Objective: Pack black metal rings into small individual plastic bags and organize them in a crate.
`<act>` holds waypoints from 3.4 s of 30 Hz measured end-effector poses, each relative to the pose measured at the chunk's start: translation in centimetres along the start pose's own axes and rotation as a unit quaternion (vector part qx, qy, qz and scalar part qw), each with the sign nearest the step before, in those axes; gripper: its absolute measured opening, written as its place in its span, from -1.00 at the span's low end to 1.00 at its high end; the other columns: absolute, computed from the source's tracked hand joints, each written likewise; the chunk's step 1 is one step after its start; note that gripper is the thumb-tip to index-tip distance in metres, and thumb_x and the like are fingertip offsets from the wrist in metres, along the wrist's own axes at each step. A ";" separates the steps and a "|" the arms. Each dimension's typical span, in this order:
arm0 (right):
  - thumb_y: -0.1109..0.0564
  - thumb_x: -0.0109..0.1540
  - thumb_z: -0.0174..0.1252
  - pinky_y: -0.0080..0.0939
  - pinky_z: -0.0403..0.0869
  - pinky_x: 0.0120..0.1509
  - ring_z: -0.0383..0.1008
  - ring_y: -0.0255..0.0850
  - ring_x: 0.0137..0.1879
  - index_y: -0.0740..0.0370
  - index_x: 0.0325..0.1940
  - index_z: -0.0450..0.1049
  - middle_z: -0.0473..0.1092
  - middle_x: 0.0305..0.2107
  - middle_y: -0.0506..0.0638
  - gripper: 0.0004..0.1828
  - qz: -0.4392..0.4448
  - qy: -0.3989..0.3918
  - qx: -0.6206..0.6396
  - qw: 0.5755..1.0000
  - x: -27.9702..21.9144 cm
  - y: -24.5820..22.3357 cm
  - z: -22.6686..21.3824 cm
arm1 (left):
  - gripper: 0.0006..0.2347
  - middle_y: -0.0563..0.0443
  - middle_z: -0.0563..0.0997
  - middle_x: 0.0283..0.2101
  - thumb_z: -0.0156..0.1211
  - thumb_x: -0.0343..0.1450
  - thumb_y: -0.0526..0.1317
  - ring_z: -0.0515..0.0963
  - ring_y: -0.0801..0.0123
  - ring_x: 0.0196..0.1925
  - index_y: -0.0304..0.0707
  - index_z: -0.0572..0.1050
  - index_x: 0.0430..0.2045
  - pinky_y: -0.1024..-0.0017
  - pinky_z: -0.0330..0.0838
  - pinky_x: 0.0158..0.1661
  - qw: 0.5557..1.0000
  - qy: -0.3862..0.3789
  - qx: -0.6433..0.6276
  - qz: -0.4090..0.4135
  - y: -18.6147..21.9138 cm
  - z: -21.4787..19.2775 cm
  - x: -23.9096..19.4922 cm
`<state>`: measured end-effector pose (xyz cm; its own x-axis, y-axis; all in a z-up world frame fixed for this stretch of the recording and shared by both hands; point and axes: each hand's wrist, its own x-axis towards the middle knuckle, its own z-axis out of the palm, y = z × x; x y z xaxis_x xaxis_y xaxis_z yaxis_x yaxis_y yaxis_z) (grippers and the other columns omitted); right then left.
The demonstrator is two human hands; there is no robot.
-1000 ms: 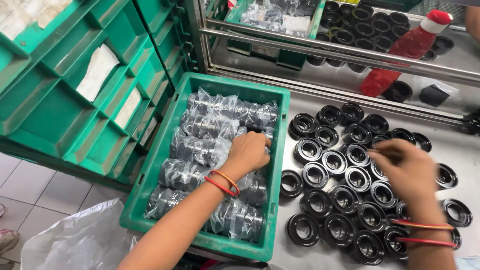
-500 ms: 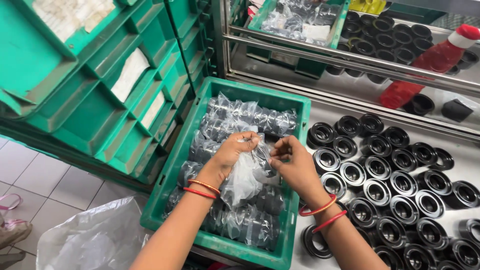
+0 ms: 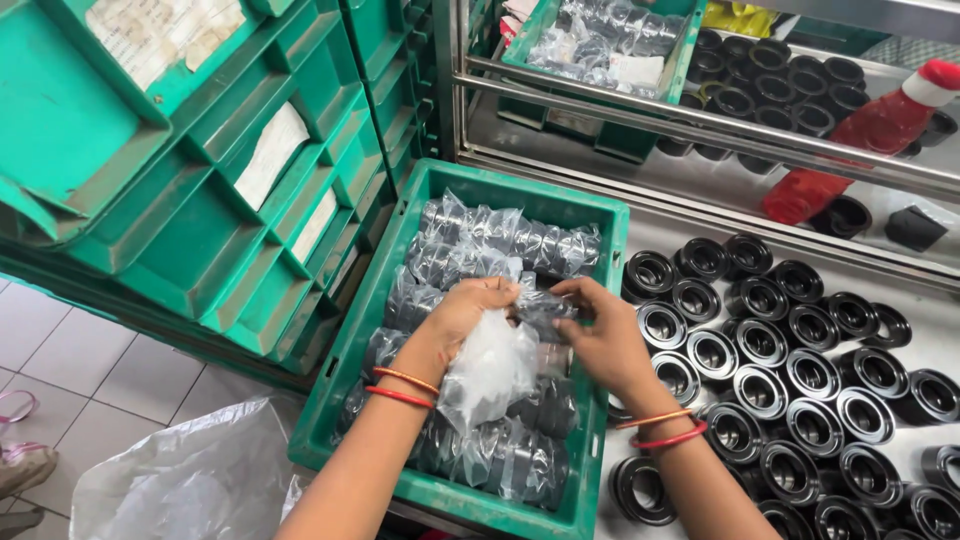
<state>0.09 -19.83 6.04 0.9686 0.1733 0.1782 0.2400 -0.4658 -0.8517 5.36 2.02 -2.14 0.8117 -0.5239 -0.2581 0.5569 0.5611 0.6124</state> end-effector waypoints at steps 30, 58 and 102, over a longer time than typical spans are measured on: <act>0.17 0.16 0.35 -0.28 0.43 -0.27 0.47 -0.35 -0.27 0.14 0.09 0.45 0.51 -0.30 -0.05 -0.58 0.220 -0.064 0.217 0.949 0.7 -1.5 0.3 | -0.92 0.14 0.71 -0.38 0.29 0.14 -0.43 0.43 0.64 -0.47 -0.42 0.47 -0.69 0.51 0.38 -0.49 0.817 0.173 0.436 0.335 -0.3 6.1 -2.6; 0.20 0.06 0.42 0.05 0.51 0.05 0.61 0.13 -0.05 0.21 0.23 0.33 0.60 -0.27 0.30 -0.32 0.391 0.212 -0.353 0.823 -18.3 27.3 -32.7 | -0.76 -0.23 0.61 -0.24 0.28 0.24 -0.18 0.61 -0.13 -0.22 -0.22 0.56 -0.27 0.08 0.50 -0.20 0.543 0.133 0.769 0.309 -1.7 10.0 -6.7; 0.15 0.17 0.24 -0.09 0.45 -0.08 0.51 0.01 -0.20 0.17 -0.06 0.58 0.54 -0.30 0.10 -0.74 -0.134 -0.056 -0.199 0.969 -10.5 -0.9 2.6 | -0.61 -0.13 0.59 -0.24 0.28 0.13 -0.30 0.65 0.04 -0.18 -0.13 0.53 -0.12 0.27 0.52 -0.10 0.702 0.183 0.608 0.322 -5.5 7.3 -20.8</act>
<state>-10.40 -19.01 3.65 0.8607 0.4160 0.2933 0.5088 -0.6852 -0.5212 -15.91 5.15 5.30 0.9414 -0.0877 0.3258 -0.3272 -0.4730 0.8180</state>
